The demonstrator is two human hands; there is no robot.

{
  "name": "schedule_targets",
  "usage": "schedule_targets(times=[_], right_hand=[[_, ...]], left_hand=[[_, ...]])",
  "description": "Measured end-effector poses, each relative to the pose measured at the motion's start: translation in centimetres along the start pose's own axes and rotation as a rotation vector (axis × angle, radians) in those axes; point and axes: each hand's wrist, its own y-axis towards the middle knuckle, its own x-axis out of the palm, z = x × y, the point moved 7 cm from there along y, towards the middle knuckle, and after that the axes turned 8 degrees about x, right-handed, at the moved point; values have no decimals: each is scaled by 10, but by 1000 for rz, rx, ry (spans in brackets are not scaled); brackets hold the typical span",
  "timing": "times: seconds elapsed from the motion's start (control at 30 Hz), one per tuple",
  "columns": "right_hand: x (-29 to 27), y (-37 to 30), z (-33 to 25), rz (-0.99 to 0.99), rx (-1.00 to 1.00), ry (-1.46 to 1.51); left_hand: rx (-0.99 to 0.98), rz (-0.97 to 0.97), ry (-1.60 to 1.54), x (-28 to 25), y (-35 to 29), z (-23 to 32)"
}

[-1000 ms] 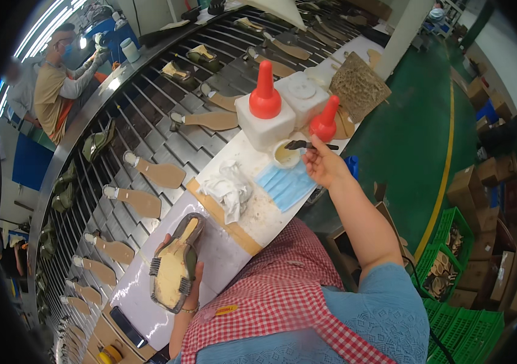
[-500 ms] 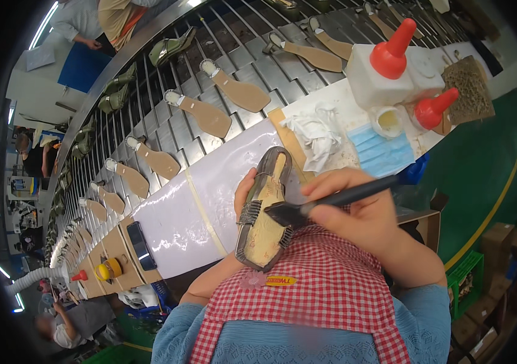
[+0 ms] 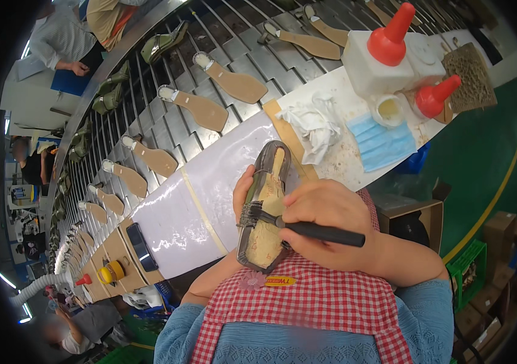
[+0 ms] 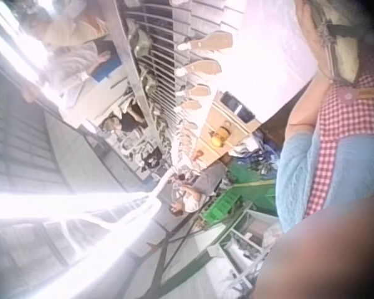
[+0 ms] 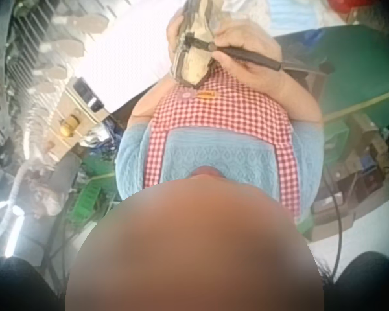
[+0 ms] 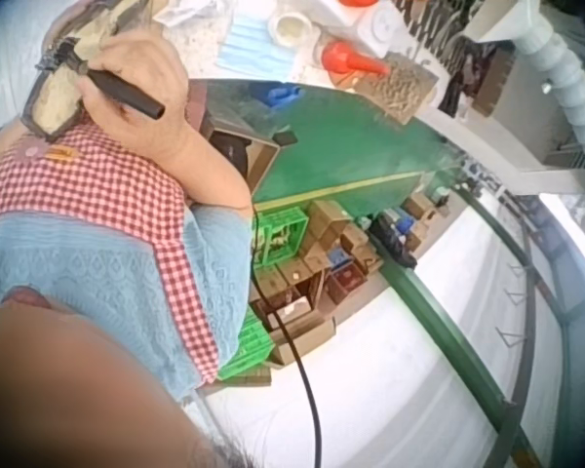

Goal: Applying adhesive or finish to the heels and soles of shoes using a brush on a factory assembly line.

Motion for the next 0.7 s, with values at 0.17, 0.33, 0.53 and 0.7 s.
schedule_targets(times=[0.17, 0.33, 0.53, 0.7], right_hand=[[8, -3, 1, -96, 11, 141], [3, -1, 14, -21, 112, 155], [12, -2, -10, -84, -111, 30], [4, 6, 2, -93, 138, 419]], left_hand=[[4, -15, 71, -4, -1, 1], [-17, -10, -3, -2, 2, 6], [-28, 41, -32, -12, -1, 0], [-327, -71, 36, -28, 20, 2]])
